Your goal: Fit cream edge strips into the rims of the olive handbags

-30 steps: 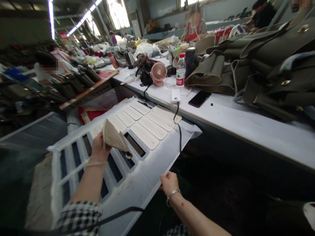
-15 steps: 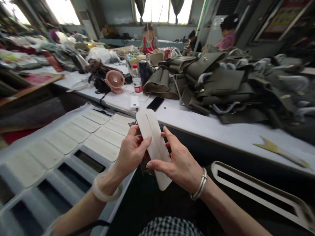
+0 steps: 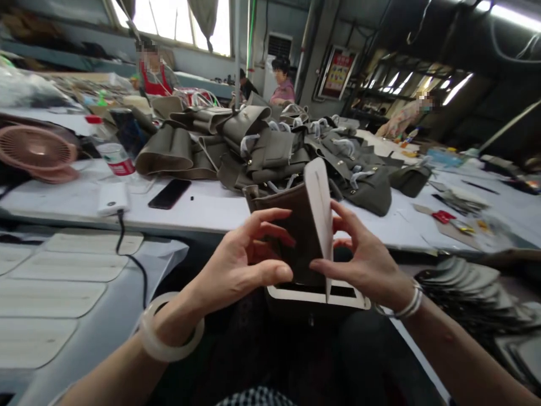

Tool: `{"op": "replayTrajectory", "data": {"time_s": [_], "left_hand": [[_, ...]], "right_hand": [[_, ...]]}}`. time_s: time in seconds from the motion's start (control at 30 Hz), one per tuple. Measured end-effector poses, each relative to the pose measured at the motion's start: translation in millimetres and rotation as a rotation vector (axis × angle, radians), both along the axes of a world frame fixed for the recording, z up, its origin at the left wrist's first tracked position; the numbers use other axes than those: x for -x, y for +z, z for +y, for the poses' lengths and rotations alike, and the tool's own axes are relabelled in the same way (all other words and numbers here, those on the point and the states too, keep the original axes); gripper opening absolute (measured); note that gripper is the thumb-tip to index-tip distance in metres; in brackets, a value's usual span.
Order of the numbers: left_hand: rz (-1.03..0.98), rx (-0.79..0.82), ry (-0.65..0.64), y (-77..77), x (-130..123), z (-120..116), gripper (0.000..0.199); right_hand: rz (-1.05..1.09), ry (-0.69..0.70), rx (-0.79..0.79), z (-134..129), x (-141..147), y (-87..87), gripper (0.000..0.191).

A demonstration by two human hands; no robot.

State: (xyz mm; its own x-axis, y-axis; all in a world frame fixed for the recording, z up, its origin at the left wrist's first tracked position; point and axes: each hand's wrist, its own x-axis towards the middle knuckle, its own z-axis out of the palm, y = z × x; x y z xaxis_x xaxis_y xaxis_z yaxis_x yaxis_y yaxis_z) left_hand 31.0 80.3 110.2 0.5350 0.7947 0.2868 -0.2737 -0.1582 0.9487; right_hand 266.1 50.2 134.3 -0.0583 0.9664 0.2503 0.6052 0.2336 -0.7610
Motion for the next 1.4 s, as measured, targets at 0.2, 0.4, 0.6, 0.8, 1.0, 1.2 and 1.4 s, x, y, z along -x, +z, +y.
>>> {"op": "replayTrajectory", "data": {"time_s": [0.2,0.4,0.6,0.8,1.0,1.2,1.4], "left_hand": [[0.229,-0.249,0.568,-23.6,-19,18,0.073],[0.362,-0.109,0.333,-54.9,-35,25,0.037],[0.621,-0.156,0.256,-85.0,-47,21,0.014],[0.781,-0.403,0.206,-124.6,-59,16,0.014],[0.471,0.082,0.309,-158.6,-45,7,0.047],[0.119,0.785,0.26,-199.2,-40,-10,0.06],[-0.023,1.082,0.201,-233.2,-61,-22,0.073]], "right_hand": [[-0.123,-0.025,-0.11,-10,-60,-16.2,0.102],[-0.377,0.021,-0.242,-11,-72,-42.6,0.1],[-0.592,0.102,-0.247,-12,-86,-58.6,0.1],[-0.919,0.115,-0.165,-19,-86,-65.0,0.093],[-1.029,0.214,-0.151,-11,-78,-70.8,0.091],[-1.022,0.279,-0.188,-4,-76,-81.5,0.091],[-0.902,0.481,-0.046,-1,-82,-82.9,0.072]]}}
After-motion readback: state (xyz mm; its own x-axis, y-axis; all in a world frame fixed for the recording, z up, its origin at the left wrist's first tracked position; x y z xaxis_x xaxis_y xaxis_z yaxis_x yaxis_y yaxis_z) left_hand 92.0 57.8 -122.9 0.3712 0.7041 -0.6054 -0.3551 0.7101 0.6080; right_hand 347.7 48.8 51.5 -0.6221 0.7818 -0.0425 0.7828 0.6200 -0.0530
